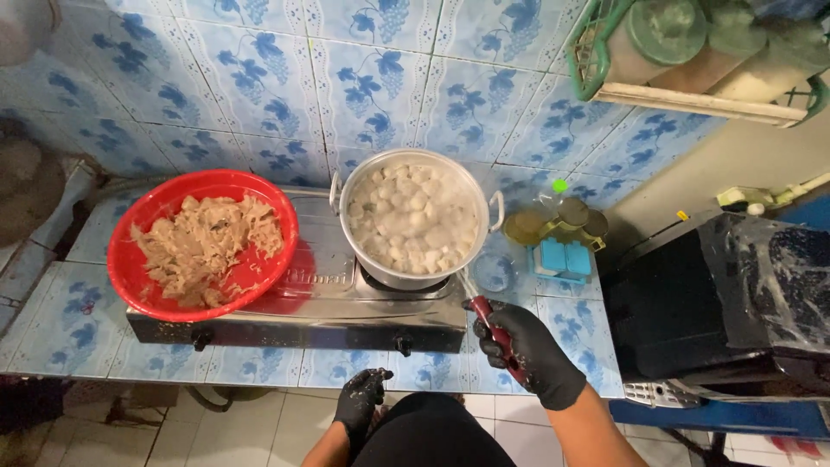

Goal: Scooping cooked meatballs from a pot of water using a wire skimmer and placing them into a large tray.

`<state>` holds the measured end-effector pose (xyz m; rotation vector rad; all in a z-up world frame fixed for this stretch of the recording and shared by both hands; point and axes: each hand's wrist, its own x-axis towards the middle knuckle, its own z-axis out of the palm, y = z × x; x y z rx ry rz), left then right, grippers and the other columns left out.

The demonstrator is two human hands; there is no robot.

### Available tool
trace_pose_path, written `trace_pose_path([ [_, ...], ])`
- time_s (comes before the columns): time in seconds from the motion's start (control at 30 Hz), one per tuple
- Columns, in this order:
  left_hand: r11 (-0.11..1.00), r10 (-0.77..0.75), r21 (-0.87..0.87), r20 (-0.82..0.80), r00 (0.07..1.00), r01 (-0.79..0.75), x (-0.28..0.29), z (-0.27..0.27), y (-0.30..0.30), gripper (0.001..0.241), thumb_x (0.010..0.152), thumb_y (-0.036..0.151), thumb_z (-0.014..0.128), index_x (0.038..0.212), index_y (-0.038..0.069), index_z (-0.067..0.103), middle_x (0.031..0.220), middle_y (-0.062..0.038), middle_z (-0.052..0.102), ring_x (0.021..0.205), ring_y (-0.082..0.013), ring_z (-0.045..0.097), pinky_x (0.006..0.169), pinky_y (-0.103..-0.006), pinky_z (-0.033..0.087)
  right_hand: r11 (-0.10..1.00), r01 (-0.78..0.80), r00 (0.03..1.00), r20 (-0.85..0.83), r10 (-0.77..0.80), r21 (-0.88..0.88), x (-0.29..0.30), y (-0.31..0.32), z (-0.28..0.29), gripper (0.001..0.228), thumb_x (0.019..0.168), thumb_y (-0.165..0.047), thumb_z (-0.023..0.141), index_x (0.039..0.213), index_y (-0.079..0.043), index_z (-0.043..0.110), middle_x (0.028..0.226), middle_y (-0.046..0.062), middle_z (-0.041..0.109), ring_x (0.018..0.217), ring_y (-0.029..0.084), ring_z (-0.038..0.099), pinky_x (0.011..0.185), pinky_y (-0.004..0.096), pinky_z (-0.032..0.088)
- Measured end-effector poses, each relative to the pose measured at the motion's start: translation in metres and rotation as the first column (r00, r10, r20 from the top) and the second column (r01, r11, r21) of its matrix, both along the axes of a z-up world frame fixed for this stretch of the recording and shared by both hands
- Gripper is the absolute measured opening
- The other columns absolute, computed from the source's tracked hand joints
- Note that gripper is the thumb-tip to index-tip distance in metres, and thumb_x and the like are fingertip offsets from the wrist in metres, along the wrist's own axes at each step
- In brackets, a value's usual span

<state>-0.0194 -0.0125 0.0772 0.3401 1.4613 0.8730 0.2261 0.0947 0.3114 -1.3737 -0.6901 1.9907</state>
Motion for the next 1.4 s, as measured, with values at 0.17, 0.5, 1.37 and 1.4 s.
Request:
trace_pose_path([
  [0.17,0.915,-0.247,0.235,-0.318,0.916,0.328,-0.003,-0.04,-0.007,0.038,0.083,-0.005,0.062,0.114,0.01,0.079,0.082,0.0,0.061,0.067,-0.0106,0.054,0.063,-0.0226,0.048,1.0,0.024,0.999,0.037,-0.024,-0.012,-0.005,-0.012,0.014,0.056,0.089,-0.013,0.043,0.14,0.004,0.059,0.077,0.01,0.05,0.051,0.015,0.037,0.044,0.028,0.027],
  [0.5,0.962,0.192,-0.222,0.127,0.973,-0.16,0.011,0.067,0.008,0.018,0.095,0.017,0.07,0.096,0.003,0.079,0.071,-0.012,0.049,0.067,-0.0206,0.046,0.058,-0.0295,0.047,0.983,0.0,1.0,0.017,-0.003,0.183,0.0,-0.015,0.045,0.055,0.091,-0.014,0.044,0.14,0.004,0.061,0.074,0.009,0.054,0.044,0.015,0.04,0.039,0.03,0.031],
  [1.37,0.975,-0.216,-0.076,-0.12,0.969,0.208,0.017,-0.013,-0.007,0.027,0.096,0.023,0.064,0.104,0.009,0.086,0.082,-0.008,0.07,0.077,-0.0186,0.065,0.071,-0.0297,0.052,0.997,0.069,0.997,0.041,-0.071,0.033,0.01,-0.055,0.014,0.02,0.104,-0.023,0.054,0.105,-0.003,0.057,0.072,0.01,0.052,0.046,0.015,0.038,0.04,0.029,0.028],
  [1.4,0.961,-0.275,-0.075,-0.168,0.947,0.266,0.02,-0.023,-0.004,0.026,0.096,0.022,0.064,0.103,0.011,0.087,0.081,-0.007,0.07,0.076,-0.0159,0.065,0.07,-0.0281,0.054,0.996,0.086,0.995,0.054,-0.087,0.008,0.013,-0.058,0.014,0.031,0.101,-0.021,0.055,0.121,0.001,0.062,0.074,0.011,0.054,0.045,0.015,0.039,0.038,0.028,0.028],
])
